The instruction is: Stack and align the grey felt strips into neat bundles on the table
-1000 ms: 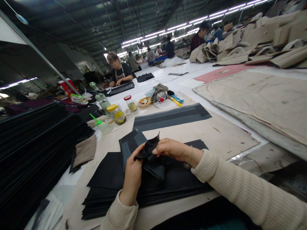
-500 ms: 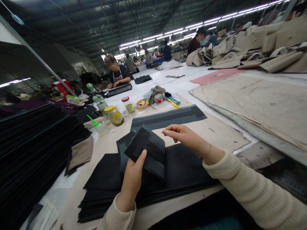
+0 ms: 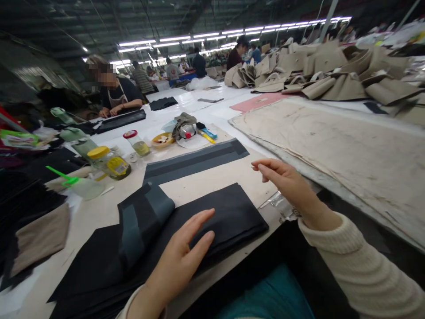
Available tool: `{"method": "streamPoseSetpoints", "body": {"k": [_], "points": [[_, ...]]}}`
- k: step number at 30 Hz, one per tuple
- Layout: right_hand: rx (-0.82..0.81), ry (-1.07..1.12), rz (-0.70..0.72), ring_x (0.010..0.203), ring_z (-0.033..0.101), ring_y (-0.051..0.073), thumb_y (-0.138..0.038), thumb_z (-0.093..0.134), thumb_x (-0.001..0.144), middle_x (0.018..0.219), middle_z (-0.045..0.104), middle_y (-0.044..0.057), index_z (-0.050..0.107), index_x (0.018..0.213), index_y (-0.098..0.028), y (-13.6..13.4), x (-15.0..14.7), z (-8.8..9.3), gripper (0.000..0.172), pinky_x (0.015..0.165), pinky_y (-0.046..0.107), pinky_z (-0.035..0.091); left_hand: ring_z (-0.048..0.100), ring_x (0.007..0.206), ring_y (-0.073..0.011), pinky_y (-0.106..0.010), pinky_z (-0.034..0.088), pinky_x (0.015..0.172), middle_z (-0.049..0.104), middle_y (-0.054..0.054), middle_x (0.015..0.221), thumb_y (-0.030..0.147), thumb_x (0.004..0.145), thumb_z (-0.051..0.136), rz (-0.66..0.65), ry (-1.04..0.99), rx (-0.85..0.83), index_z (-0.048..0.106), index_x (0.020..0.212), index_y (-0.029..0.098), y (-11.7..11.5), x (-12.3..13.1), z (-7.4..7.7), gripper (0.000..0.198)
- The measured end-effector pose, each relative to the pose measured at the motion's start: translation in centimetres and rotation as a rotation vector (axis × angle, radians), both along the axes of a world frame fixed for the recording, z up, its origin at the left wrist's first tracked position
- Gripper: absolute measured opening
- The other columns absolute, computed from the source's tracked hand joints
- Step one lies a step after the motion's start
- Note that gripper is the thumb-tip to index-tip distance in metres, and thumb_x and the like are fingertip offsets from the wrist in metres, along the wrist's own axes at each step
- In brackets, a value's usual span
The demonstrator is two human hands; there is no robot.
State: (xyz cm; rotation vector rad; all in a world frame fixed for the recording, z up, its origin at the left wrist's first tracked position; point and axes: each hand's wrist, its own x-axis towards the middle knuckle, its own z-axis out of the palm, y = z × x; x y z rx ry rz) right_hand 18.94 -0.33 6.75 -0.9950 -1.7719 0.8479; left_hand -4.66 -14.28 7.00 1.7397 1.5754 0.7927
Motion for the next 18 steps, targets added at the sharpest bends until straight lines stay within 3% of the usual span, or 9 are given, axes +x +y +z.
{"method": "streamPoseSetpoints", "body": {"k": [3, 7, 10, 13, 18], "points": [[0.234, -0.231, 0.017, 0.1, 0.054, 0.018, -0.03, 0.042, 0.087, 0.108, 0.06, 0.008, 0.058, 0.108, -0.017, -2.3, -0.2, -0.2, 0.029, 0.089, 0.035, 0.043, 0.041, 0.121, -0.0187, -0.039, 0.034, 0.103, 0.046, -0.003, 0.131, 0.032, 0.087, 0.04, -0.117, 0.283, 0.124, 0.046, 0.123, 0.027, 0.2, 0.8, -1.1, 0.037], [0.454, -0.584, 0.178, 0.124, 0.034, 0.02, -0.027, 0.039, 0.088, 0.132, 0.043, 0.01, 0.048, 0.123, -0.014, -6.6, -2.5, -1.7, 0.038, 0.103, 0.039, 0.031, 0.036, 0.125, -0.0206, -0.046, 0.034, 0.101, 0.041, -0.003, 0.135, 0.03, 0.088, 0.037, -0.306, 0.579, 0.203, 0.039, 0.128, 0.027, 0.1, 2.6, -2.8, 0.04], [0.467, -0.726, 0.27, 0.126, 0.032, 0.02, -0.035, 0.04, 0.087, 0.134, 0.04, 0.012, 0.041, 0.128, -0.01, -8.8, -3.6, -3.7, 0.048, 0.103, 0.038, 0.031, 0.031, 0.127, -0.0222, -0.049, 0.033, 0.1, 0.039, -0.005, 0.137, 0.028, 0.087, 0.038, -0.379, 0.709, 0.264, 0.03, 0.133, 0.025, 0.0, 3.3, -3.9, 0.047], [0.439, -0.772, 0.256, 0.125, 0.033, 0.021, -0.04, 0.044, 0.085, 0.133, 0.04, 0.014, 0.04, 0.129, -0.008, -9.5, -3.0, -5.2, 0.055, 0.102, 0.038, 0.033, 0.033, 0.126, -0.0216, -0.046, 0.036, 0.099, 0.04, -0.005, 0.136, 0.028, 0.087, 0.039, -0.39, 0.762, 0.316, 0.027, 0.135, 0.023, -0.2, 2.9, -4.4, 0.049], [0.417, -0.793, 0.17, 0.124, 0.035, 0.02, -0.033, 0.045, 0.086, 0.131, 0.043, 0.012, 0.045, 0.125, -0.011, -9.2, -0.6, -5.4, 0.046, 0.101, 0.038, 0.035, 0.047, 0.116, -0.0199, -0.036, 0.046, 0.092, 0.049, -0.004, 0.129, 0.034, 0.085, 0.045, -0.332, 0.783, 0.411, 0.039, 0.128, 0.022, -2.2, -0.4, -4.0, 0.046]]}}
